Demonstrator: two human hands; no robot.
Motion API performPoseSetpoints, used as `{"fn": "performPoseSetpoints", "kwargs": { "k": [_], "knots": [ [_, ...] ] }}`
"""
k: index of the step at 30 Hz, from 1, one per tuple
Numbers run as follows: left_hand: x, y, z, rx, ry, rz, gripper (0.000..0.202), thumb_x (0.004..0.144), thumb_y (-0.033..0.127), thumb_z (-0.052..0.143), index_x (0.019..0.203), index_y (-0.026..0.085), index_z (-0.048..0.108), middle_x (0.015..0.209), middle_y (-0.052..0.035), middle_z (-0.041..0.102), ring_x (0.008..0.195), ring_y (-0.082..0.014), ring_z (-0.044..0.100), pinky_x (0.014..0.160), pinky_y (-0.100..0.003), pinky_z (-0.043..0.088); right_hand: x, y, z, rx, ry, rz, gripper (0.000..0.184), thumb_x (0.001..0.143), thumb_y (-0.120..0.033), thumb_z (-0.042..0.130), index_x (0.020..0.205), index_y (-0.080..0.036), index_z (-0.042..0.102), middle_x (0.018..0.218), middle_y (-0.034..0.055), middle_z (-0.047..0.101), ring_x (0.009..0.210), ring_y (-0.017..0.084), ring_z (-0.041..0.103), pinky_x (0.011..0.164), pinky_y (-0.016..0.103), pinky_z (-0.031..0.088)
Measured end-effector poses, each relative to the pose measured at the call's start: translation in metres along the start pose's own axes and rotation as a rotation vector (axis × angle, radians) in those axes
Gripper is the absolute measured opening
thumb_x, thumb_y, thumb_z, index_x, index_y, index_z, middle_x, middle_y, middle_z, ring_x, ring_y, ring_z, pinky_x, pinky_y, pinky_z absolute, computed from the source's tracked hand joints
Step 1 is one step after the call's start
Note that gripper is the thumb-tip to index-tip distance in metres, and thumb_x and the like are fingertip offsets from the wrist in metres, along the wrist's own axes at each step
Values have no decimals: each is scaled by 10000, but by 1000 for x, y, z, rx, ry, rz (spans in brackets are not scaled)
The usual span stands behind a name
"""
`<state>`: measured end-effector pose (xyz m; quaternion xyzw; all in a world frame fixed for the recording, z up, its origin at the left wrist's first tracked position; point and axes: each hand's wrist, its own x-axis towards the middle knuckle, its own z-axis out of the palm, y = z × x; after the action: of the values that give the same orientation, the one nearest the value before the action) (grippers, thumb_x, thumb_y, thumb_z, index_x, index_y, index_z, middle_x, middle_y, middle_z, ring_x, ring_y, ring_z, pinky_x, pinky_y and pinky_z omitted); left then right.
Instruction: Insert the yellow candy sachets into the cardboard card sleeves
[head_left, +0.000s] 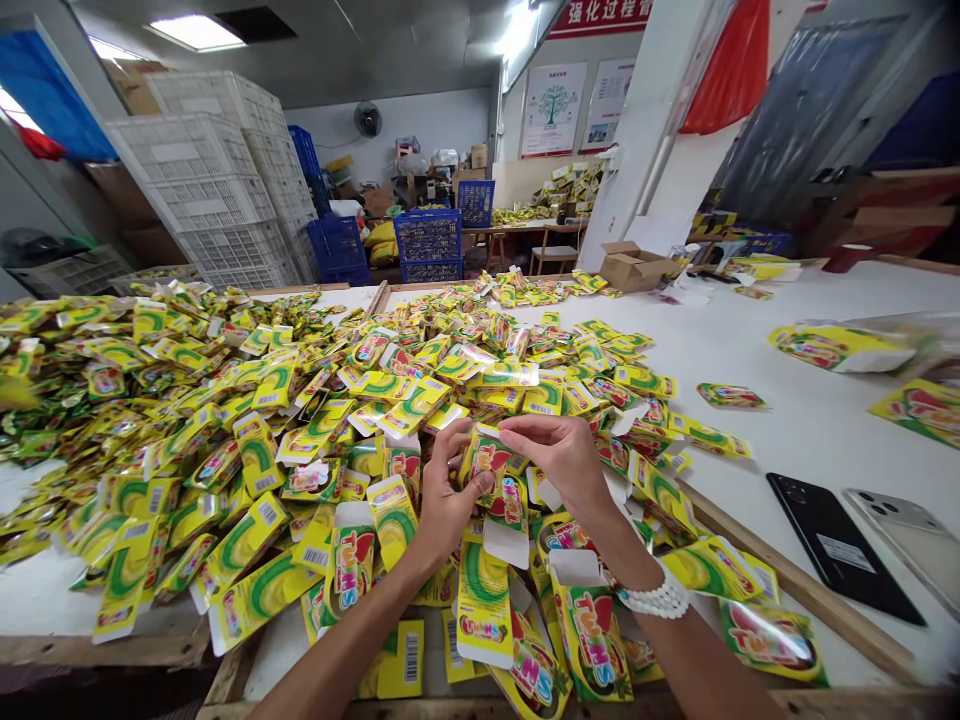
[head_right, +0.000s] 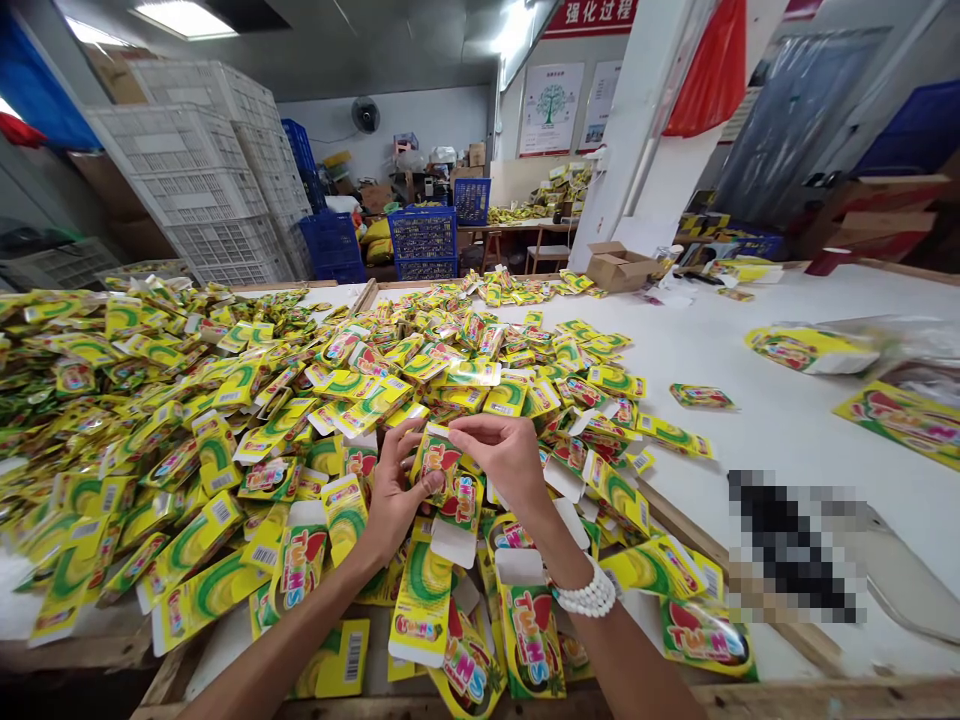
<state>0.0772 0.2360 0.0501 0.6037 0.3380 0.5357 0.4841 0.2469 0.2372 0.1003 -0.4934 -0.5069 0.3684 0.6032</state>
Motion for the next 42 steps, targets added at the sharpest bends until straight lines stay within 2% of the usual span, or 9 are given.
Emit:
{"fn": "performPoseSetpoints", "kwargs": {
  "k": [8, 12, 15, 20, 26, 30, 36, 39, 42],
  "knots": [
    [0, -1, -2, 87, -10, 13, 555, 913, 440, 740, 1422, 266, 604, 1294, -87, 707, 1009, -224, 700, 815, -307, 583, -3, 5, 1, -28, 45, 25, 175, 663, -385, 884, 763, -241, 873, 800, 75, 838, 752, 310, 827, 715, 369, 678],
    [0, -1, -1, 101, 12, 12, 490, 985, 499, 655, 1416, 266, 628, 1294, -88, 714, 918, -189, 683, 756, -280, 556, -2, 6, 0, -31, 17, 41, 183, 668, -394, 888, 767, -241, 876, 806, 75, 839, 757, 312, 828, 727, 370, 676],
    [1, -1, 0, 125, 38, -2, 472, 998, 519, 639, 1385, 249, 646, 1205, -72, 727, 802, -151, 633, 697, -256, 511, -3, 7, 3, -38, 8, 23, 184, 688, -389, 866, 788, -235, 877, 816, 76, 841, 762, 311, 830, 734, 368, 676],
    [3, -3, 2, 158, 101, 6, 428, 1005, 569, 604, 1261, 231, 662, 1119, -56, 719, 779, -139, 584, 684, -243, 458, -9, 4, 7, -130, -28, -41, 205, 775, -379, 780, 823, -203, 871, 835, 89, 843, 758, 312, 829, 660, 345, 664],
    [3, -6, 3, 221, 125, 29, 424, 1027, 603, 530, 1195, 226, 630, 872, 7, 633, 599, -105, 396, 569, -234, 343, -16, -5, 8, -223, -99, -165, 205, 854, -339, 716, 858, -193, 860, 867, 87, 849, 753, 286, 828, 679, 325, 667],
    [4, -7, 3, 240, 134, 52, 435, 1029, 616, 520, 1181, 222, 626, 904, -10, 658, 631, -117, 448, 583, -237, 366, -20, -10, 12, -329, -99, -273, 162, 877, -324, 744, 903, -219, 865, 886, 70, 852, 767, 275, 825, 732, 334, 672],
    [4, -7, 1, 222, 46, 91, 460, 1033, 630, 508, 1198, 226, 655, 620, 46, 509, 546, -143, 446, 594, -264, 437, -25, -8, 18, -419, -69, -376, 224, 930, -253, 703, 1071, -291, 873, 1094, 31, 838, 999, 302, 825, 921, 388, 665],
    [3, -4, 1, 226, 26, 95, 431, 1047, 598, 507, 1202, 221, 649, 667, 25, 582, 593, -153, 524, 665, -279, 494, -24, -5, 18, -405, -52, -415, 236, 935, -233, 686, 1057, -304, 876, 1113, 18, 827, 1020, 296, 822, 943, 393, 668],
    [3, -1, 1, 217, 1, 98, 403, 1060, 570, 502, 1209, 218, 632, 830, -16, 695, 702, -162, 605, 754, -291, 520, -21, -3, 16, -395, -53, -422, 219, 926, -228, 698, 1023, -302, 880, 1083, 17, 828, 996, 298, 827, 918, 392, 678]
  ]
}}
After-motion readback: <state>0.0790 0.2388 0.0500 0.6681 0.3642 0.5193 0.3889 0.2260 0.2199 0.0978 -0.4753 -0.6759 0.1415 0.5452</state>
